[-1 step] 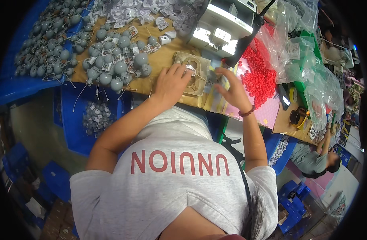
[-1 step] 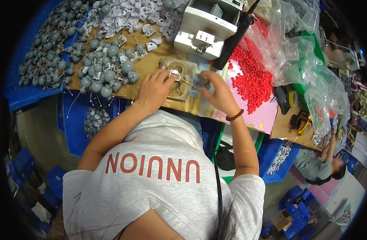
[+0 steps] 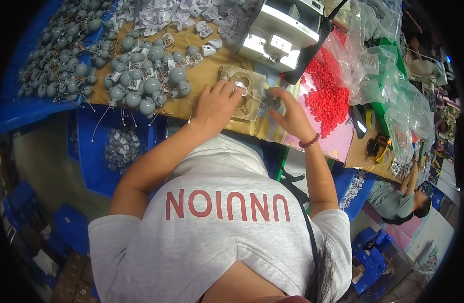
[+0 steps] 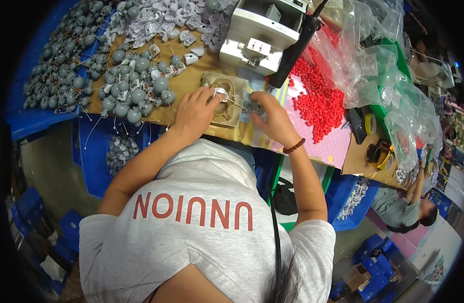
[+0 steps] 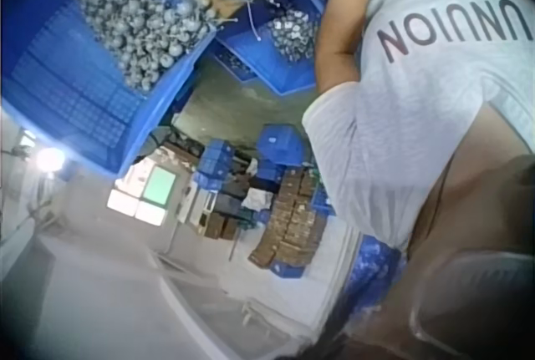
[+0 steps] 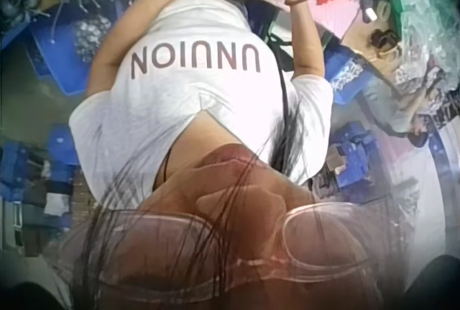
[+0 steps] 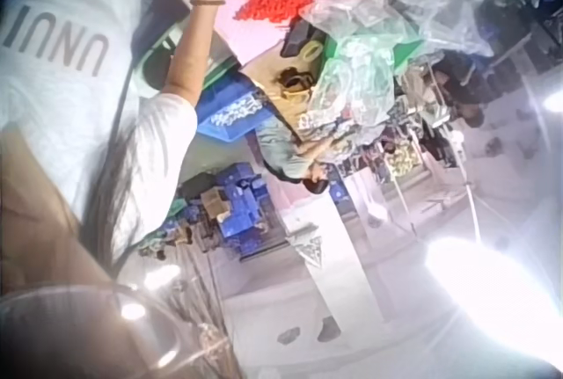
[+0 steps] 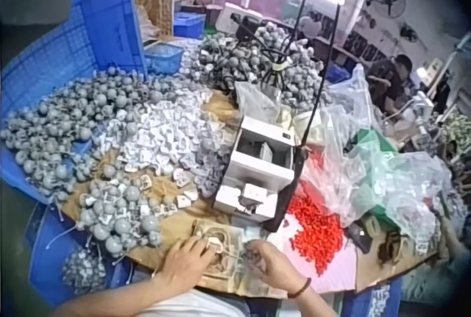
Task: Glueing plastic components onto decorative light bulbs at a factory workbench.
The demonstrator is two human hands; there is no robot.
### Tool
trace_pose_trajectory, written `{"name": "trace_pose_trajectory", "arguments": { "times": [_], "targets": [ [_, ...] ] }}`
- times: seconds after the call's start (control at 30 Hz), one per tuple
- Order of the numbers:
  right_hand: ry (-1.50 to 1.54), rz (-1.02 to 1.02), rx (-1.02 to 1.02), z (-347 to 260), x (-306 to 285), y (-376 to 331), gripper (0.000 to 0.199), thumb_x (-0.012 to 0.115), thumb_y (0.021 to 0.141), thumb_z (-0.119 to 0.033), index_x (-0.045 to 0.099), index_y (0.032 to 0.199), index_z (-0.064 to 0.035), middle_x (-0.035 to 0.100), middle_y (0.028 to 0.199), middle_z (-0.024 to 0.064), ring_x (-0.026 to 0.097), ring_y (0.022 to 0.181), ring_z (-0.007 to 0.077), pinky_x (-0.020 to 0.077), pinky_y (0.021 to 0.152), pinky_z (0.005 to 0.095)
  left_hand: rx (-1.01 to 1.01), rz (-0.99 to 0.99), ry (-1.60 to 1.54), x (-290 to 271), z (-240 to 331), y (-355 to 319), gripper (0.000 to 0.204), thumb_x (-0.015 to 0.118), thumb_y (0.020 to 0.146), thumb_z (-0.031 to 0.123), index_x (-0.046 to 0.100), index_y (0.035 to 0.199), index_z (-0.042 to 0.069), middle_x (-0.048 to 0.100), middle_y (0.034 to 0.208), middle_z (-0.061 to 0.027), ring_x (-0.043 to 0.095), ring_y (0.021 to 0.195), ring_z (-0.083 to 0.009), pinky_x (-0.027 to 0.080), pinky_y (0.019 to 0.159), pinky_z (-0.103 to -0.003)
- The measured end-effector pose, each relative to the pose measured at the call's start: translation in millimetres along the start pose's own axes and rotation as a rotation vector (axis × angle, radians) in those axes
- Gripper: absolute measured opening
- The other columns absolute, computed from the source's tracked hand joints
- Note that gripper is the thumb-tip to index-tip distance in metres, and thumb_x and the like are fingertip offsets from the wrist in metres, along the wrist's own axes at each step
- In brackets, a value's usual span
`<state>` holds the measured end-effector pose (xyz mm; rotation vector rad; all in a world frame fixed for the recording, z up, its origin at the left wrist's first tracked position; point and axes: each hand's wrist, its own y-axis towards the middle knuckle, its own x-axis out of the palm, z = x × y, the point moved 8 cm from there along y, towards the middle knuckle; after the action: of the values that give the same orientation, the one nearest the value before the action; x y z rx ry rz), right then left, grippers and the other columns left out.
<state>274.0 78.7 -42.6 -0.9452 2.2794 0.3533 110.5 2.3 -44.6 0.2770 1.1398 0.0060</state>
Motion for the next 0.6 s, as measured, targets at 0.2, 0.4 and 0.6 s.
{"name": "trace_pose_trajectory", "arguments": {
  "times": [0.2, 0.4, 0.6],
  "targets": [
    [-0.052, 0.394, 0.033, 26.9, 8.5, 3.7, 0.033, 0.069, 0.076, 0.005, 0.057, 0.105, -0.0028, 0.059, 0.101, 0.0132, 0.060, 0.089, 0.0269, 0.0503, 0.077, 0.0371, 0.031, 0.061, -0.024, -7.8, 1.2, 1.0, 0.030, 0.056, 0.081, 0.011, 0.061, 0.111, 0.010, 0.058, 0.108, -0.0041, 0.054, 0.110, -0.0226, 0.043, 0.082, -0.038],
    [1.334, 0.324, 0.185, 27.6, 27.5, 38.0, 0.031, 0.062, 0.086, 0.010, 0.055, 0.113, -0.0019, 0.061, 0.109, 0.0093, 0.066, 0.099, 0.0226, 0.0552, 0.090, 0.0377, 0.025, 0.041, -0.038, -6.2, -1.3, 0.2, 0.031, 0.059, 0.080, 0.009, 0.062, 0.110, 0.009, 0.058, 0.112, -0.0062, 0.054, 0.112, -0.0246, 0.045, 0.085, -0.040],
    [1.175, -0.133, 0.338, 7.1, 44.3, 49.7, 0.035, 0.065, 0.088, 0.002, 0.055, 0.122, 0.0000, 0.063, 0.114, 0.0146, 0.065, 0.100, 0.0209, 0.0549, 0.086, 0.0347, 0.018, -0.043, -0.084, -2.6, -7.2, -0.5, 0.034, 0.065, 0.074, 0.003, 0.064, 0.108, 0.007, 0.058, 0.117, -0.0100, 0.055, 0.117, -0.0283, 0.047, 0.092, -0.042]
  ]
}}
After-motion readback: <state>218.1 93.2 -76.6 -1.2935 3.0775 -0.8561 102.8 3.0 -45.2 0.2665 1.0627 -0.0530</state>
